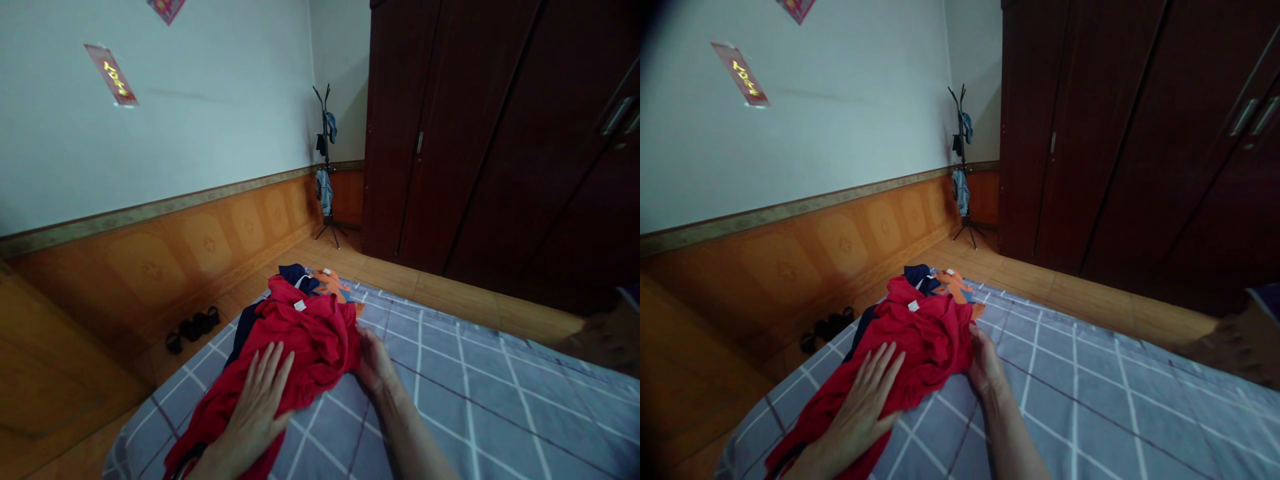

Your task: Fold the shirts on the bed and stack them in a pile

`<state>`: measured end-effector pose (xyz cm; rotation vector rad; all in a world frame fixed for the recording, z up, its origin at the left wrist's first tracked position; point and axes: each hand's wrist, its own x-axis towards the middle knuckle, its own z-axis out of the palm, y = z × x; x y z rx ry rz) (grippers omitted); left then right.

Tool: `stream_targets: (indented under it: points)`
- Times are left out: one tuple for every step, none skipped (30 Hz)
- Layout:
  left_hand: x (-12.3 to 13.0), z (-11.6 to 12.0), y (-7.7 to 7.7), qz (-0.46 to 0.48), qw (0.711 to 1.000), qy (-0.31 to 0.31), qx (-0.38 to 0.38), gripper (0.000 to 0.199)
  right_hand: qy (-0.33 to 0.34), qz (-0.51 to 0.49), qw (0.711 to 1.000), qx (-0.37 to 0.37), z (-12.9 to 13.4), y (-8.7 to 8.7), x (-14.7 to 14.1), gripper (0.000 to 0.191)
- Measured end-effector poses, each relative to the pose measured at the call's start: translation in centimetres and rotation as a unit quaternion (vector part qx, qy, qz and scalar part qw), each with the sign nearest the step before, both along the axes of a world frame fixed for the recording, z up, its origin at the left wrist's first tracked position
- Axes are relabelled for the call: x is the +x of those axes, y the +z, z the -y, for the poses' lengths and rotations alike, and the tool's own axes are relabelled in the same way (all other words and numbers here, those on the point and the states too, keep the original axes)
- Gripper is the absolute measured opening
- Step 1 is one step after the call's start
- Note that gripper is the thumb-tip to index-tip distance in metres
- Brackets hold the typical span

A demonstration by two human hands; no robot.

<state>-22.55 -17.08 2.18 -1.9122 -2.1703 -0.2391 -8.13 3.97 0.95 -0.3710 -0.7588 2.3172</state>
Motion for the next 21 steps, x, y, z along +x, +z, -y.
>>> stream_targets:
  points:
    - [-1.3, 0.0, -0.1, -0.027, 1.000, 0.017, 0.002, 0.098, 0.001, 0.002, 1.000, 0.008, 0.1, 0.1, 0.0, 0.026]
    - [-2.7, -0.1, 0.1, -0.049, 0.998, 0.028, -0.001, 0.095, 0.002, 0.005, 1.000, 0.017, 0.4, 0.2, -0.1, 0.029]
    - [-4.1, -0.3, 0.5, -0.063, 0.998, 0.030, -0.010, 0.092, 0.004, 0.010, 1.000, 0.028, 0.7, 0.4, -0.2, 0.030]
    - [-5.5, -0.5, 0.9, -0.068, 0.997, 0.029, -0.022, 0.091, 0.008, 0.016, 0.999, 0.040, 1.0, 0.5, -0.3, 0.031]
    - [-6.6, -0.7, 1.3, -0.067, 0.997, 0.027, -0.035, 0.090, 0.014, 0.022, 0.998, 0.052, 1.3, 0.6, -0.4, 0.031]
    - [-7.4, -0.9, 1.6, -0.060, 0.997, 0.026, -0.047, 0.089, 0.020, 0.028, 0.997, 0.063, 1.6, 0.7, -0.5, 0.031]
    - [-7.8, -1.1, 1.9, -0.048, 0.997, 0.027, -0.057, 0.090, 0.024, 0.033, 0.996, 0.074, 1.7, 0.6, -0.7, 0.030]
    - [-7.8, -1.2, 2.1, -0.029, 0.997, 0.030, -0.062, 0.089, 0.025, 0.037, 0.995, 0.085, 1.8, 0.5, -0.8, 0.029]
    - [-7.4, -1.3, 2.2, -0.005, 0.998, 0.033, -0.060, 0.088, 0.022, 0.040, 0.995, 0.093, 1.8, 0.4, -0.8, 0.027]
    - [-6.5, -1.3, 2.2, 0.023, 0.998, 0.034, -0.051, 0.086, 0.019, 0.042, 0.994, 0.098, 1.8, 0.3, -0.9, 0.026]
    - [-5.4, -1.4, 2.2, 0.053, 0.998, 0.029, -0.036, 0.084, 0.015, 0.044, 0.994, 0.102, 1.7, 0.2, -0.9, 0.026]
    - [-4.0, -1.6, 2.1, 0.081, 0.996, 0.020, -0.015, 0.083, 0.013, 0.045, 0.993, 0.105, 1.7, 0.0, -1.0, 0.027]
    - [-2.6, -1.8, 1.9, 0.105, 0.994, 0.011, 0.010, 0.083, 0.013, 0.048, 0.993, 0.108, 1.6, -0.1, -1.0, 0.028]
    - [-1.2, -2.1, 1.5, 0.122, 0.992, 0.003, 0.038, 0.083, 0.013, 0.050, 0.993, 0.111, 1.6, -0.1, -1.0, 0.029]
    - [0.0, -2.6, 1.1, 0.130, 0.989, -0.002, 0.069, 0.081, 0.013, 0.052, 0.992, 0.114, 1.7, -0.2, -1.0, 0.030]
    - [1.0, -3.1, 0.6, 0.133, 0.986, -0.002, 0.101, 0.076, 0.013, 0.054, 0.992, 0.117, 1.7, -0.2, -1.0, 0.030]
    - [1.7, -3.6, 0.0, 0.131, 0.983, 0.000, 0.130, 0.067, 0.011, 0.056, 0.991, 0.121, 1.8, -0.2, -1.0, 0.030]
    - [2.1, -4.0, -0.5, 0.128, 0.980, 0.003, 0.154, 0.055, 0.009, 0.058, 0.990, 0.126, 1.9, -0.2, -1.0, 0.029]
    - [2.2, -4.4, -1.0, 0.126, 0.977, 0.004, 0.172, 0.042, 0.007, 0.060, 0.990, 0.131, 2.0, -0.2, -1.0, 0.029]
    - [2.0, -4.7, -1.4, 0.125, 0.975, 0.004, 0.184, 0.030, 0.004, 0.063, 0.989, 0.137, 2.1, -0.2, -1.0, 0.029]
    - [1.8, -4.9, -1.7, 0.127, 0.973, 0.001, 0.191, 0.021, 0.003, 0.067, 0.987, 0.143, 2.2, -0.2, -1.0, 0.028]
